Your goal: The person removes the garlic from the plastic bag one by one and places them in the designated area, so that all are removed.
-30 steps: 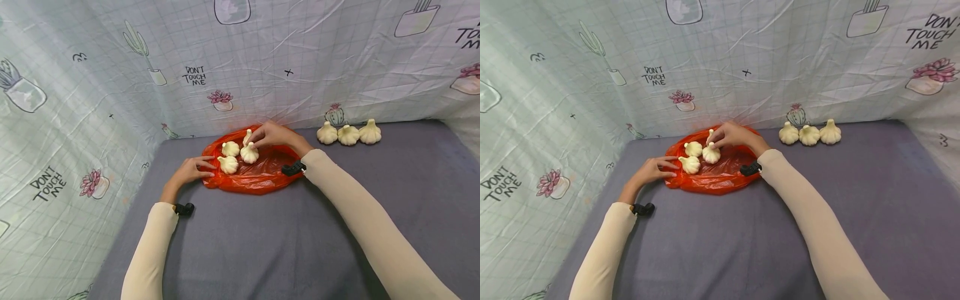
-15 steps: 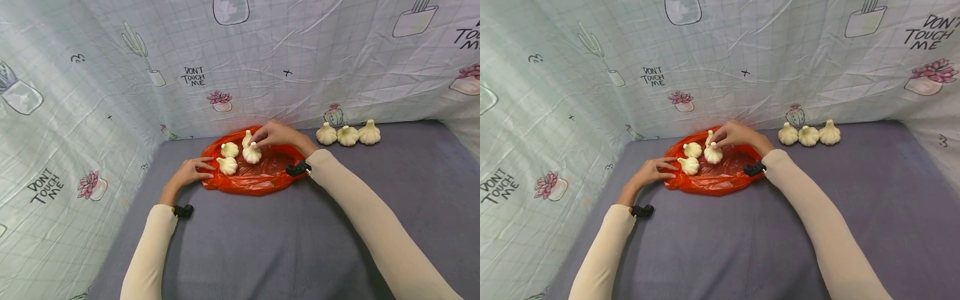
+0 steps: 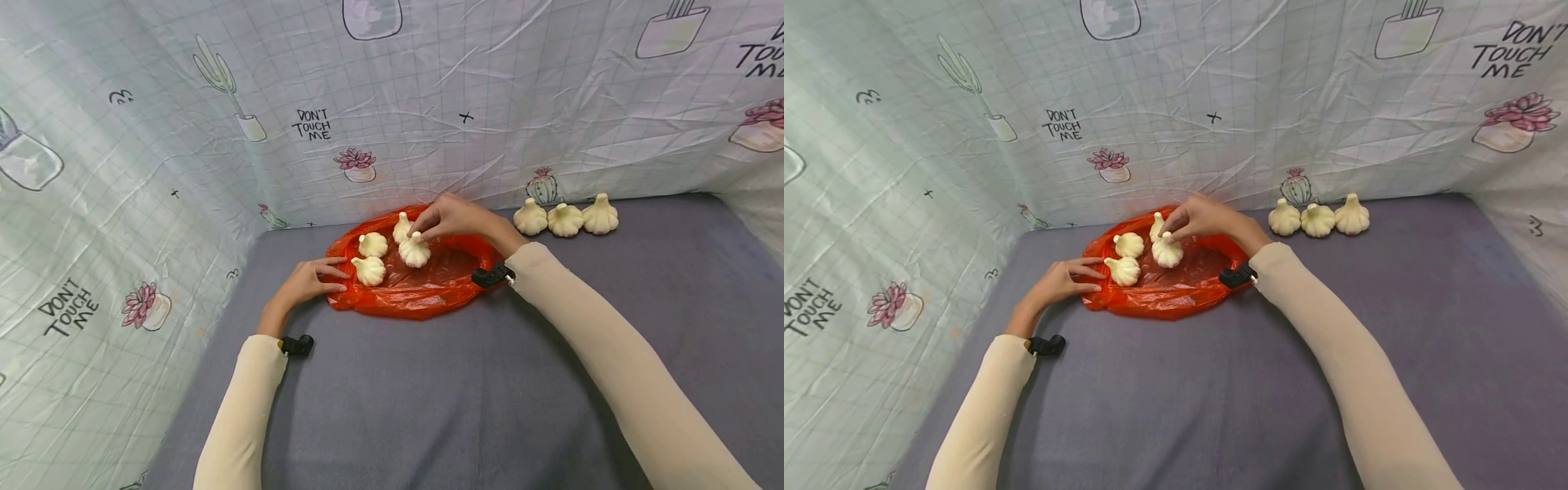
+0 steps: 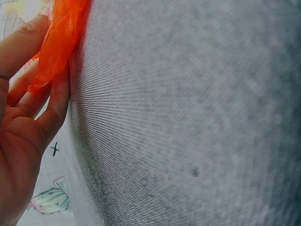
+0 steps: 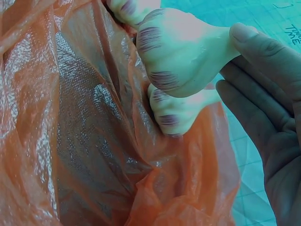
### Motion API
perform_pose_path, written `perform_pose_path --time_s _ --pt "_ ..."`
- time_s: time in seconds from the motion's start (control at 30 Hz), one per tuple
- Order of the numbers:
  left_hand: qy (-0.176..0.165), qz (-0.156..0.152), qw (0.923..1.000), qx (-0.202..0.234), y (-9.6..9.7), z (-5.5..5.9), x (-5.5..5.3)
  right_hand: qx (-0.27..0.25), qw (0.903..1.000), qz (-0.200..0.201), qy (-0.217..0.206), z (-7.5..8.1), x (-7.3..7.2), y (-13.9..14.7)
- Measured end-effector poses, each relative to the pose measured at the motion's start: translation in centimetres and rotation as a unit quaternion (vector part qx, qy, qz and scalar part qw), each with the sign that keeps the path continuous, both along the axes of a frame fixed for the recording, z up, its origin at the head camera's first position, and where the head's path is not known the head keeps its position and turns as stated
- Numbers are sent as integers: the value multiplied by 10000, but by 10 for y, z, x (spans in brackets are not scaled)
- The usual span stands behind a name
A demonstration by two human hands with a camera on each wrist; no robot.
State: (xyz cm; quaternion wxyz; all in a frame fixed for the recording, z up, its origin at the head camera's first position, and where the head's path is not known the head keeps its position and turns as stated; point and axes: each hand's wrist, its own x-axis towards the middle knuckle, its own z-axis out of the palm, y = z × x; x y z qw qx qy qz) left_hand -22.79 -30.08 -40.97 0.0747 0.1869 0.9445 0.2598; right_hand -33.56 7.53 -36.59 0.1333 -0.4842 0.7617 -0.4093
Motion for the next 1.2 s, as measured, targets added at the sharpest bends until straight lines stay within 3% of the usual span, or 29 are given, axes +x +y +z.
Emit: perform_pose_path --time_s 0.43,0.93,1.2 --pt "-58 5 10000 11 0 1 0 63 9990 72 430 8 7 7" --pt "8 -29 10000 13 -2 -1 -1 240 9991 5 336 12 12 20" --pt "24 -41 10000 -1 -1 0 0 134 9984 107 530 12 14 27"
